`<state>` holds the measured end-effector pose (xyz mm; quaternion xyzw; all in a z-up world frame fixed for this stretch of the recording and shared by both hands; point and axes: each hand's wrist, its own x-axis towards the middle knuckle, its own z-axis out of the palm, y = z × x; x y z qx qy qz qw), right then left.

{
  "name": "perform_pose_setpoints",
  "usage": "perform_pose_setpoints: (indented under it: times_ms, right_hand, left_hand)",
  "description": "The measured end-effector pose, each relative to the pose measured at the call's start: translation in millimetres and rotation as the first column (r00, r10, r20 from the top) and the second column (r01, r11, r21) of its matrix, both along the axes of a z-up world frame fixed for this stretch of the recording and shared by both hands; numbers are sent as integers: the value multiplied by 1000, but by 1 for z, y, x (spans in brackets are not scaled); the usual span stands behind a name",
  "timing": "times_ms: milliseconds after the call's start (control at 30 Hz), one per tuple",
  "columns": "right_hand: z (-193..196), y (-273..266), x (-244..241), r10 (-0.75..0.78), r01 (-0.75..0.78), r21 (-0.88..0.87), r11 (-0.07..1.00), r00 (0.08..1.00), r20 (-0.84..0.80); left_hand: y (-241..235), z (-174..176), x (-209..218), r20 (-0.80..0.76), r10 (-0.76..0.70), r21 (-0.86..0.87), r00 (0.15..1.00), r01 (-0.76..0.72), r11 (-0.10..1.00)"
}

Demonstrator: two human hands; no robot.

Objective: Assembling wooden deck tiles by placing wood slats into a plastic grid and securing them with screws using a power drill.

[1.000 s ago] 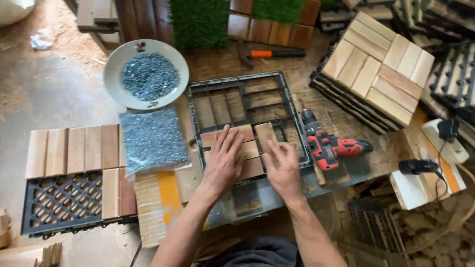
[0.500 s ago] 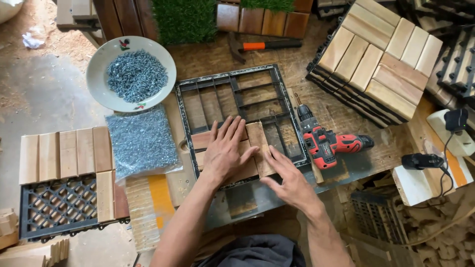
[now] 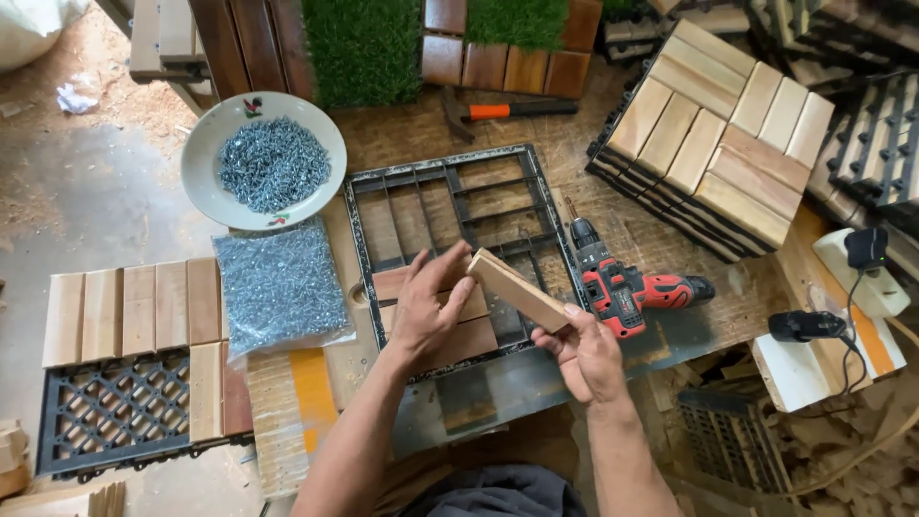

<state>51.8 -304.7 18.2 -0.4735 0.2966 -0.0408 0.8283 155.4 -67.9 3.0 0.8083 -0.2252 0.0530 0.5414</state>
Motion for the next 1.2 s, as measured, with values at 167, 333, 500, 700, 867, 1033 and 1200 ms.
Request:
perform_pose_setpoints:
  times_ms: [167,333,500,700,867,1033,1200]
  right_hand:
    - [20,25,4,125,-100,246,964,988,-88]
    - [43,52,3,222,-219,300,928,975,25]
    - [44,58,-7,311,-323,272,906,946,88]
    - [45,52,-9,260,-294,242,925,952,163]
    - [9,22,-9,244,-255,62,965,960,139]
    - [8,10,-7,242,-238,-48,970,962,129]
    - [39,15,0,186,-163,-158,974,971,148]
  left_hand:
    - [-9,14,-8,-311,-145,-440,939,-7,898]
    - [-27,5,-7,-395,-280,-762,875,-141,632]
    - [-29,17,-15,-511,-299,-737,806,-232,635]
    - [-37,25,-13,-493,-287,-720,821,-199,665]
    - [-47,46,-15,-482,-288,-683,827,-149,715]
    - [-52,64,-16,-453,-270,-630,849,-91,772]
    - [-69,70,-18,-412,-259,-625,874,-64,778]
